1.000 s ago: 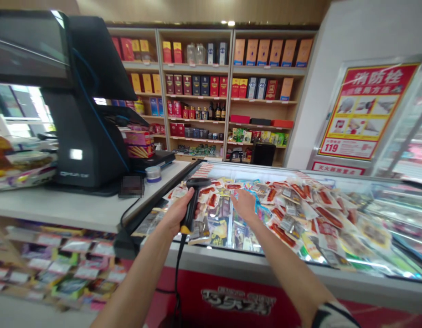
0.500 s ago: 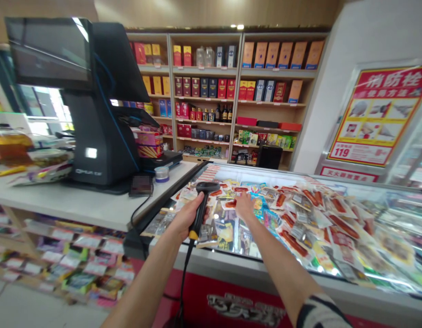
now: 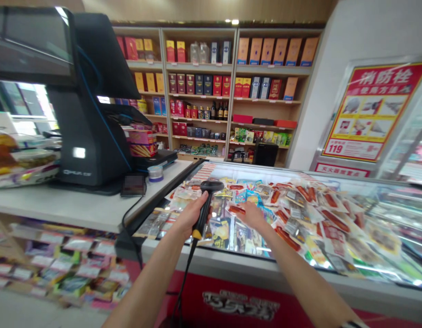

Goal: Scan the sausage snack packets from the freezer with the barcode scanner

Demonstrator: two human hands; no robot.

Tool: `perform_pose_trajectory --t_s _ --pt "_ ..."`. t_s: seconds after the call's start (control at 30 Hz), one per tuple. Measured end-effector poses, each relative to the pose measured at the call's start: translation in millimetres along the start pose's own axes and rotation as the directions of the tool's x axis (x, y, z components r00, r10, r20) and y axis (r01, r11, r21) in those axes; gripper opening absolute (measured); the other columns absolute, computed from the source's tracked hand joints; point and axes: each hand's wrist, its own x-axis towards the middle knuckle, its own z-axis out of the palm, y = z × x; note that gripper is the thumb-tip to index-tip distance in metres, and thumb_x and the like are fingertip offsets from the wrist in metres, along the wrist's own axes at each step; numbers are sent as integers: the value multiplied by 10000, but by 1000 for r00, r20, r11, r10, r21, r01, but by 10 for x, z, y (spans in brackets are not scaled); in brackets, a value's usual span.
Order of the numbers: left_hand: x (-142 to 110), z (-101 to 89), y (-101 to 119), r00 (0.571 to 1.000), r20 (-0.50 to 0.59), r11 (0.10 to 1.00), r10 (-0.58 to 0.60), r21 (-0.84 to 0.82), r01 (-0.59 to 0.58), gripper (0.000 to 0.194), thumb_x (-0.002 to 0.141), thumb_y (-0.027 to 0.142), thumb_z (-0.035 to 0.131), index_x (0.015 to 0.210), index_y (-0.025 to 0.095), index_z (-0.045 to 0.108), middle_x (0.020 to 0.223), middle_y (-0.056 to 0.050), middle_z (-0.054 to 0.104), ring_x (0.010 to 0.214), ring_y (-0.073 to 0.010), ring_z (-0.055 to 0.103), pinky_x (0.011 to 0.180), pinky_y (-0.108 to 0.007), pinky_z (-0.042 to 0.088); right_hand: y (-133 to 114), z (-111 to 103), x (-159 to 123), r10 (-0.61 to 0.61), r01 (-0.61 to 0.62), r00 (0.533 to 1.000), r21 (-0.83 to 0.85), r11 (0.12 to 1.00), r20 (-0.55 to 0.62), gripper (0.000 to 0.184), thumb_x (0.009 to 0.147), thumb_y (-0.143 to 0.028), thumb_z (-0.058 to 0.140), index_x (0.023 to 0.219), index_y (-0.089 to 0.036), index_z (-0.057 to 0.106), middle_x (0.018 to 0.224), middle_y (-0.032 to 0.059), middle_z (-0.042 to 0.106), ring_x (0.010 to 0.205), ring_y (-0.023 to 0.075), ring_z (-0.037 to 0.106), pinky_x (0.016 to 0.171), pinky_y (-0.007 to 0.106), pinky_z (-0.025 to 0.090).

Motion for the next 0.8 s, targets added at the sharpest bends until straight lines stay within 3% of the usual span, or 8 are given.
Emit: perform_pose_trajectory --t_s 0.07,0.13,0.27,0.33,0.43,0.63,0.8 --pt "0 41 -7 1000 3 1000 3 4 -3 344 664 492 515 727 155 485 534 6 528 404 -72 480 359 -172 368 5 10 -33 -45 45 997 -1 999 55 343 705 -339 483 1026 -232 538 921 65 557 884 198 497 724 280 362" --pt "-12 97 -11 1000 0 1000 -4 9 4 342 663 487 519 710 149 488 520 7 524 395 -73 479 355 -174 367 1 27 -24 17 -18 999 36 999 31 366 718 -335 465 1067 -234 509 898 60 567 836 193 518 702 277 372" --pt "-56 207 -11 1000 -4 1000 -12 3 12 328 663 469 529 675 146 476 509 13 515 375 -70 473 347 -177 361 7 49 58 211 -173 963 211 962 -170 394 746 -303 424 1117 -176 458 956 69 566 876 181 512 760 270 367" --pt "-71 243 -8 1000 -2 1000 -16 6 16 326 665 468 527 669 147 471 496 18 503 369 -71 471 341 -177 354 27 43 91 245 -162 933 300 940 -263 399 743 -280 418 1120 -152 446 999 72 556 914 174 498 801 266 354" --pt "-79 278 1 1000 12 1000 -12 5 12 330 671 472 516 649 146 466 485 18 498 367 -73 470 340 -178 351 64 24 108 259 -130 913 377 917 -315 393 737 -282 413 1103 -142 445 1020 73 553 924 174 497 814 274 353" --pt "-74 338 21 992 128 1000 -3 3 3 332 684 465 507 710 134 511 497 3 513 390 -80 479 355 -183 360 68 21 85 297 -165 898 378 911 -324 394 736 -299 416 1101 -153 441 1036 73 551 941 183 494 812 292 349" --pt "-55 348 42 992 123 999 18 26 -21 349 681 485 499 702 137 501 504 6 512 394 -74 474 359 -177 358 181 -149 110 337 -229 873 313 922 -353 377 750 -329 407 1089 -169 450 1010 75 545 924 187 495 775 282 357"
